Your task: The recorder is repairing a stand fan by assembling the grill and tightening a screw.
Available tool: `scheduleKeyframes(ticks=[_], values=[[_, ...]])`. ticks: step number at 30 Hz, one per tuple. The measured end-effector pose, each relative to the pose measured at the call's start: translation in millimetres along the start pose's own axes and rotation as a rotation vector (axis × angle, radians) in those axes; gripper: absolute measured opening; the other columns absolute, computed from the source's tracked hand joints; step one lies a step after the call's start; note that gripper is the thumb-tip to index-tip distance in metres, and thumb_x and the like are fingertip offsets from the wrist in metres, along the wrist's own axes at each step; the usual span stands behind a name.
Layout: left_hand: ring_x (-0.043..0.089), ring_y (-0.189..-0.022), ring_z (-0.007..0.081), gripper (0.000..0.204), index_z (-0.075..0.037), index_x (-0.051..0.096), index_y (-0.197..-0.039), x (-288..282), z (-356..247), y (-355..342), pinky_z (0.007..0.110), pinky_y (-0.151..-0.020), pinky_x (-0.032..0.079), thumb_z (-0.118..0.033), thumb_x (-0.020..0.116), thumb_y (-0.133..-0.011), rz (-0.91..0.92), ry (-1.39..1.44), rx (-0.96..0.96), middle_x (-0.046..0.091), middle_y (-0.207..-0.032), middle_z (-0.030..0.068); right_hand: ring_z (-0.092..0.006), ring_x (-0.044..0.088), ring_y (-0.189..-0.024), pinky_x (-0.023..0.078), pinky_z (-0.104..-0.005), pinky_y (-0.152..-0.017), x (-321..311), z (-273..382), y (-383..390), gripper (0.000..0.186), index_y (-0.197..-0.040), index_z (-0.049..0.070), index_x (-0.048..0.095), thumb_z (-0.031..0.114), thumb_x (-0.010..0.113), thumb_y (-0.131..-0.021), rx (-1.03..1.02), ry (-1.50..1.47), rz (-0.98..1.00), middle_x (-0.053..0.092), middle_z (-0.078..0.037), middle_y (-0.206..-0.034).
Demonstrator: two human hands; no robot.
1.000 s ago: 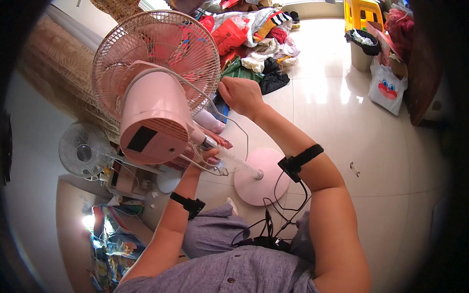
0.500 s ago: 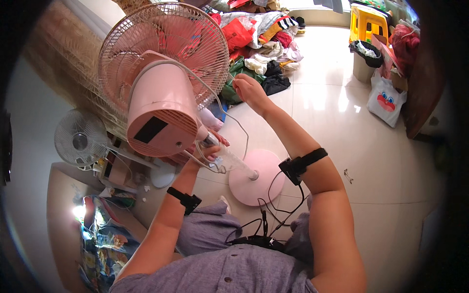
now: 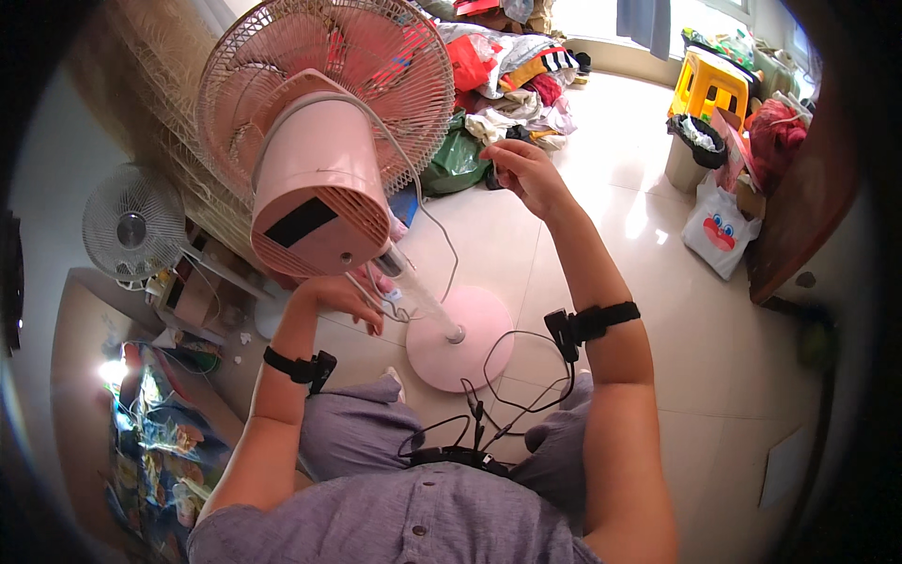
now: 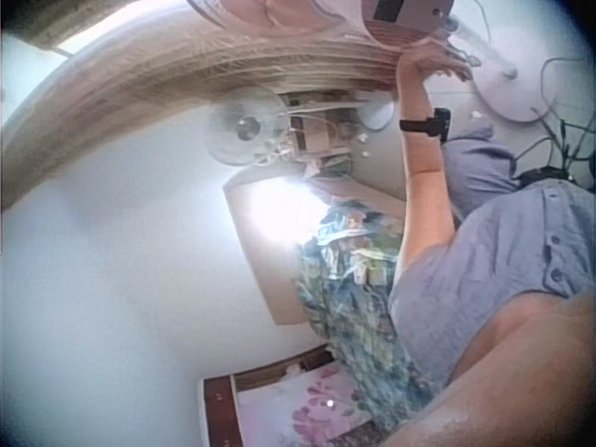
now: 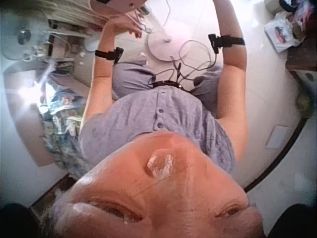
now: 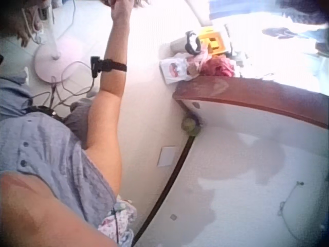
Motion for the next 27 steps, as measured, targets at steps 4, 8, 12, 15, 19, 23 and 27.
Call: scheduleKeyframes(ticks=[4, 8, 12, 15, 19, 23, 27], values=[[0.064, -0.099, 0.0154, 0.033, -0.006, 0.062, -0.115, 25.2, -27.0, -9.7, 0.029, -0.077, 0.051, -0.030, 0.051, -0.095, 0.197, 0.085, 0.286, 0.066, -0.110, 0.0077, -0.0038, 0.043, -0.058, 0.035, -0.0183, -0.051, 14.7, 4.4, 3.4, 0.018, -0.095, -0.001, 0.065, 0.016, 0.058, -0.094, 0.055, -0.097, 0.038, 0.051, 0.003, -0.066], [0.061, -0.105, 0.0169, 0.042, -0.007, 0.050, -0.132, 44.6, -63.7, -9.7, 0.030, -0.081, 0.050, -0.032, 0.045, -0.098, 0.381, 0.309, 0.512, 0.060, -0.123, 0.0086, -0.0026, 0.043, -0.055, 0.036, -0.0162, -0.049, 26.7, 0.8, 8.2, 0.018, -0.096, 0.000, 0.066, 0.017, 0.061, -0.092, 0.097, -0.099, 0.094, 0.053, 0.004, -0.066], [0.059, -0.110, 0.0183, 0.045, -0.006, 0.042, -0.138, 56.9, -84.7, -22.8, 0.029, -0.085, 0.048, -0.027, 0.046, -0.098, 0.434, 0.414, 0.596, 0.057, -0.125, 0.0099, -0.0030, 0.044, -0.056, 0.035, -0.0167, -0.050, 30.4, -2.7, 14.0, 0.020, -0.097, -0.001, 0.066, 0.018, 0.063, -0.091, 0.092, -0.074, 0.186, 0.054, 0.003, -0.067], [0.057, -0.112, 0.0175, 0.047, -0.007, 0.038, -0.139, 51.6, -84.1, -45.8, 0.030, -0.090, 0.046, -0.024, 0.049, -0.097, 0.309, 0.471, 0.577, 0.056, -0.126, 0.0096, -0.0045, 0.046, -0.060, 0.034, -0.0203, -0.052, 12.4, 0.0, 16.7, 0.022, -0.096, -0.002, 0.067, 0.019, 0.065, -0.088, 0.021, 0.056, 0.028, 0.055, 0.002, -0.069], [0.054, -0.114, 0.0164, 0.047, -0.006, 0.042, -0.138, 47.0, -50.8, -70.6, 0.032, -0.096, 0.043, -0.018, 0.054, -0.094, 0.237, 0.374, 0.492, 0.056, -0.126, 0.0082, -0.0112, 0.058, -0.076, 0.048, -0.0260, -0.069, -50.2, 54.8, -0.2, 0.021, -0.099, -0.001, 0.067, 0.017, 0.061, -0.090, -0.234, 0.348, -0.129, 0.066, -0.003, -0.088], [0.051, -0.116, 0.0163, 0.049, -0.003, 0.043, -0.136, 48.6, -6.0, -69.0, 0.031, -0.097, 0.042, -0.016, 0.060, -0.091, 0.265, 0.416, 0.361, 0.056, -0.125, 0.0087, -0.0228, 0.058, -0.084, 0.048, -0.0334, -0.077, -67.6, 154.5, 16.7, 0.016, -0.092, 0.001, 0.064, 0.015, 0.058, -0.090, -1.131, 1.285, -0.007, 0.063, -0.009, -0.089], [0.051, -0.118, 0.0172, 0.055, -0.004, 0.042, -0.137, 52.1, 18.4, -68.7, 0.033, -0.099, 0.040, -0.021, 0.063, -0.089, 0.373, 0.351, 0.280, 0.055, -0.127, 0.0078, -0.0170, 0.057, -0.074, 0.047, -0.0316, -0.068, -115.5, 171.0, 102.2, 0.017, -0.088, 0.002, 0.066, 0.018, 0.061, -0.089, -0.678, 1.372, 0.108, 0.062, -0.006, -0.080]])
Point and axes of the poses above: each hand's wrist, its own y-axis away from the middle knuckle, its own x-axis out of the palm, z = x × y, the point moved 3 cm from there along -y, towards the middle knuckle
